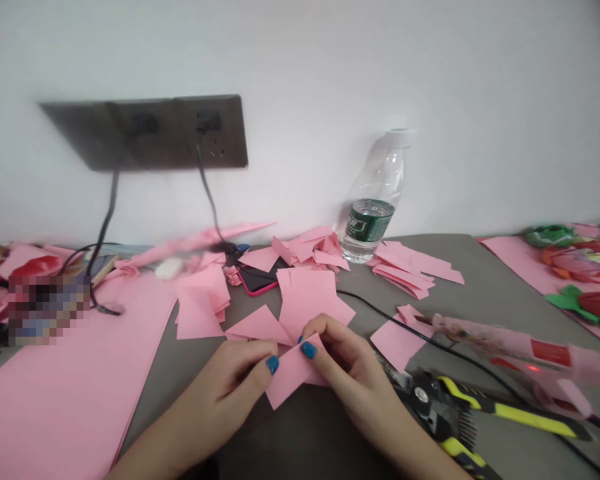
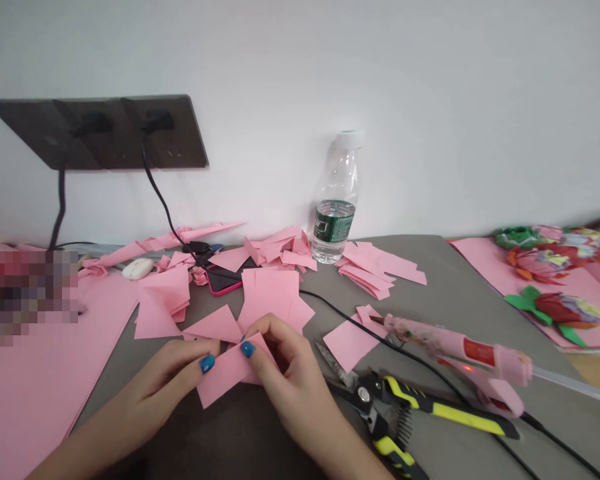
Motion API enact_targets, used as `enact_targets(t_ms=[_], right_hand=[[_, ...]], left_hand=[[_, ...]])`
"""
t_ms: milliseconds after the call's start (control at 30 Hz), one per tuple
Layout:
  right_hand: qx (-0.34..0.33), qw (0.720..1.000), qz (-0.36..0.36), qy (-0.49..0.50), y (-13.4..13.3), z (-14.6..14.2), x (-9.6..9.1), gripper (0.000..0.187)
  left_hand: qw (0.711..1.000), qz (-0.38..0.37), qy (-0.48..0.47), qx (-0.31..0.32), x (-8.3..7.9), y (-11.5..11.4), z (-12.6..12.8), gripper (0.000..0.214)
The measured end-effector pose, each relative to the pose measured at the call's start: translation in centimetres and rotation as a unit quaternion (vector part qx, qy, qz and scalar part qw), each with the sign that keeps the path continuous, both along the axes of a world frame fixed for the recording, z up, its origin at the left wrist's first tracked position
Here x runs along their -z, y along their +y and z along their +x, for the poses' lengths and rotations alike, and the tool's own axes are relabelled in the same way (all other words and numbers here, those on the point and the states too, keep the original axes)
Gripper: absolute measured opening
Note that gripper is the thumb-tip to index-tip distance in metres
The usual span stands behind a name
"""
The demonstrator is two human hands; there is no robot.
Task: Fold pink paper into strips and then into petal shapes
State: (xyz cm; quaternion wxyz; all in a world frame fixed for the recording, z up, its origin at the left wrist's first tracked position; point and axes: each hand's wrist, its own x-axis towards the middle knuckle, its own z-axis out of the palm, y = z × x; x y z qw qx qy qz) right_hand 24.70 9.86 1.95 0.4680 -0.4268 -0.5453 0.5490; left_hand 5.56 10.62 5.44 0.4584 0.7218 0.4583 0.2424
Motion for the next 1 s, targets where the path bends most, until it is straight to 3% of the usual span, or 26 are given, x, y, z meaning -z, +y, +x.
enact_targets(t_ms=[133, 467, 733, 900, 1000], right_hand=[[-0.006, 1.0, 0.002, 0.016, 0.11, -0.06, 0.05, 0.025], [0.015, 1.0, -0.013, 0.024, 0.18, 0.0, 0.06, 0.033], [0.06, 0.997, -0.005, 0.048, 0.11, -0.03, 0.11, 0.03], [0.058, 0.998, 0.014, 0.033, -0.04, -0.2, 0.47, 0.023], [0.05, 0.997, 0.055, 0.017, -0.29, -0.49, 0.78, 0.005]], left_hand=[[1.0, -0.002, 0.01, -0.014, 0.05, 0.1, 0.04, 0.035], [0.999, 0.004, 0.037, 0.021, 0.61, 0.22, -0.06, 0.035], [0.998, 0.06, 0.027, 0.002, 0.8, 0.31, -0.08, 0.033], [0.998, 0.057, 0.015, 0.015, 0.8, 0.25, 0.0, 0.031], [0.992, 0.125, 0.023, 0.013, 0.84, 0.18, 0.01, 0.025]])
